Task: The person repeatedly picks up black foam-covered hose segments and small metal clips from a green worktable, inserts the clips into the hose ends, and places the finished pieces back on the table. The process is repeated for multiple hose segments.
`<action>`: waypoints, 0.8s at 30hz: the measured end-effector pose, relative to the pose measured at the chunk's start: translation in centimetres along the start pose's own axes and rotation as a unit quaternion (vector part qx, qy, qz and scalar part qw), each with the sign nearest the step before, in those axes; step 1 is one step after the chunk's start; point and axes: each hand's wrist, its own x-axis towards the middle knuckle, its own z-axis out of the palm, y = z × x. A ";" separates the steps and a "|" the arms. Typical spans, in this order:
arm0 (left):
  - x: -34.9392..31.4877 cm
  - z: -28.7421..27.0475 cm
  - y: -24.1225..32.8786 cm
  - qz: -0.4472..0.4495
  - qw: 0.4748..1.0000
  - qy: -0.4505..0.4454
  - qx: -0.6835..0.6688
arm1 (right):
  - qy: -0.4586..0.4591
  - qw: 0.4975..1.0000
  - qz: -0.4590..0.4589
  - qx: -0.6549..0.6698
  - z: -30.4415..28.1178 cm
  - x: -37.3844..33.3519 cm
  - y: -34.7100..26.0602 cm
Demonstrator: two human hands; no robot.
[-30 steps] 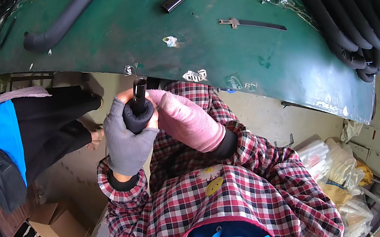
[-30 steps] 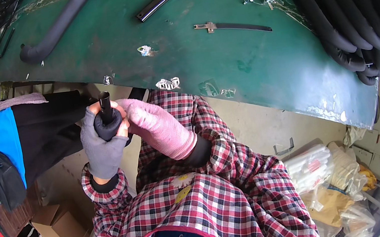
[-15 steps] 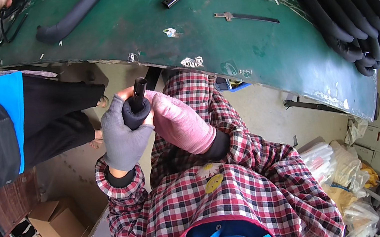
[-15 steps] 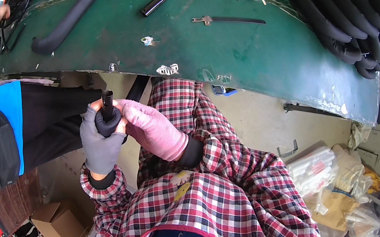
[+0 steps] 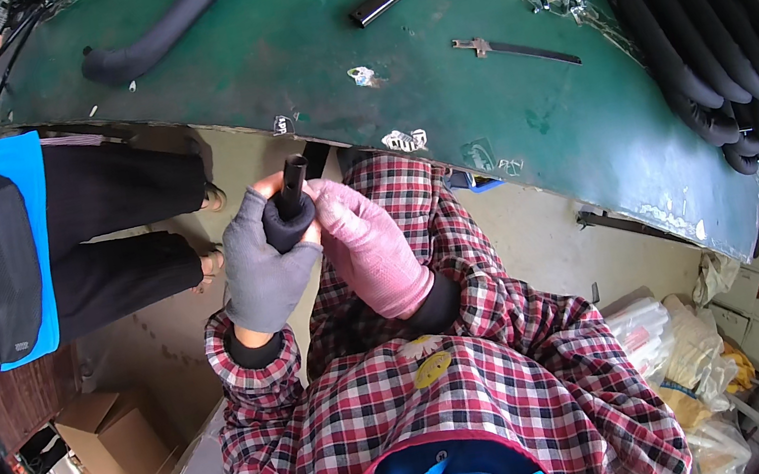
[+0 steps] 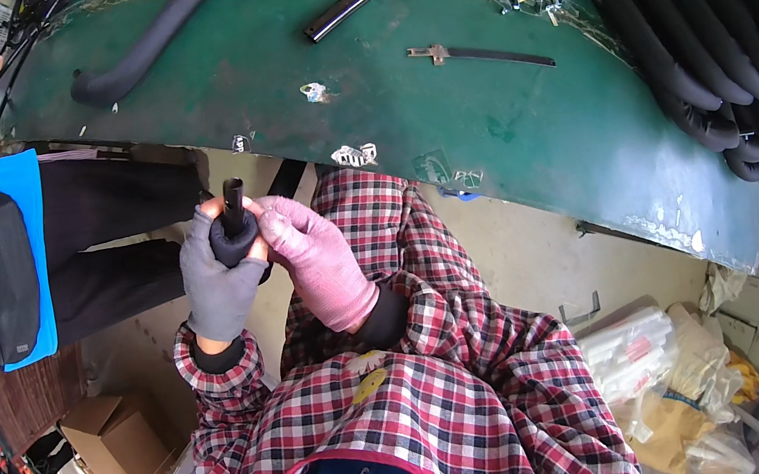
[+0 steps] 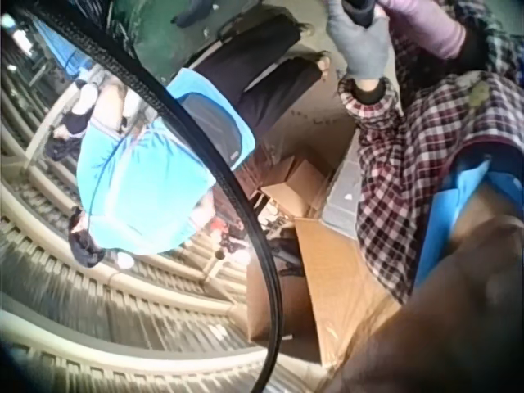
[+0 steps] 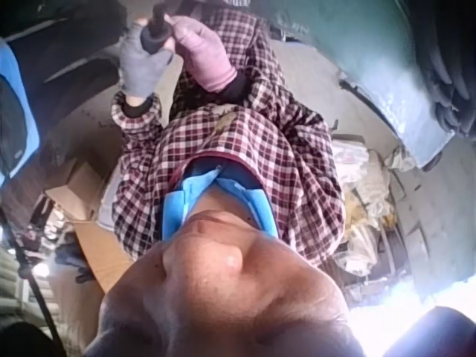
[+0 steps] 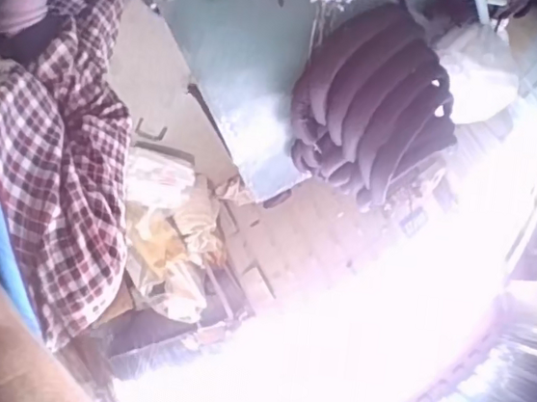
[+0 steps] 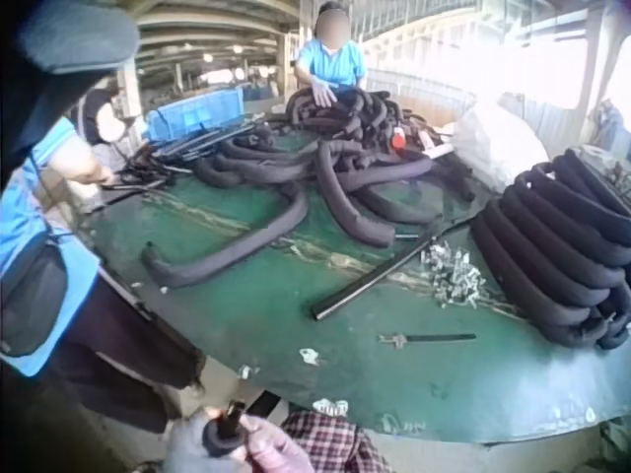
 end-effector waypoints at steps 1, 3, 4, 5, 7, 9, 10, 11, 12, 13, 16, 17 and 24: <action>0.0 0.2 0.1 -0.009 0.999 0.006 -0.031 | 0.026 0.999 -0.011 -0.021 0.4 0.0 -0.4; 0.0 0.5 0.2 -0.029 0.995 0.018 -0.094 | 0.067 0.994 -0.043 -0.073 0.4 0.2 -1.0; 0.3 0.6 0.6 -0.014 0.997 0.030 -0.072 | 0.069 0.990 -0.078 -0.090 0.3 0.1 -1.5; 0.2 0.6 0.5 0.002 0.999 0.029 -0.040 | 0.068 0.986 -0.108 -0.110 0.4 0.1 -2.2; -0.1 0.7 0.2 0.036 0.999 0.024 0.023 | 0.041 0.983 -0.151 -0.094 1.0 0.2 -4.7; 0.0 1.1 0.3 0.058 0.997 0.019 0.039 | 0.021 0.984 -0.169 -0.050 1.9 0.5 -6.6; 0.0 1.7 0.2 0.079 0.996 0.022 0.043 | 0.010 0.991 -0.131 -0.035 2.1 0.3 -7.6; 0.0 2.2 0.2 0.099 0.994 0.025 0.047 | -0.001 0.993 -0.110 -0.041 2.1 0.3 -8.0; 0.0 2.5 0.5 0.089 0.994 0.014 0.064 | -0.012 0.995 -0.089 -0.046 1.9 0.2 -8.2; 0.0 2.8 0.5 0.103 0.991 0.017 0.083 | -0.024 0.996 -0.064 -0.049 2.0 0.3 -8.3; -0.2 3.3 0.5 0.131 0.983 0.020 0.127 | -0.018 0.999 -0.020 -0.045 1.5 0.3 -8.5; -0.3 3.4 0.5 0.131 0.982 0.017 0.134 | -0.017 0.999 -0.010 -0.045 1.3 0.3 -8.5; -0.1 3.4 0.4 0.171 0.960 0.002 0.220 | -0.031 0.996 -0.010 -0.088 0.2 0.1 -9.2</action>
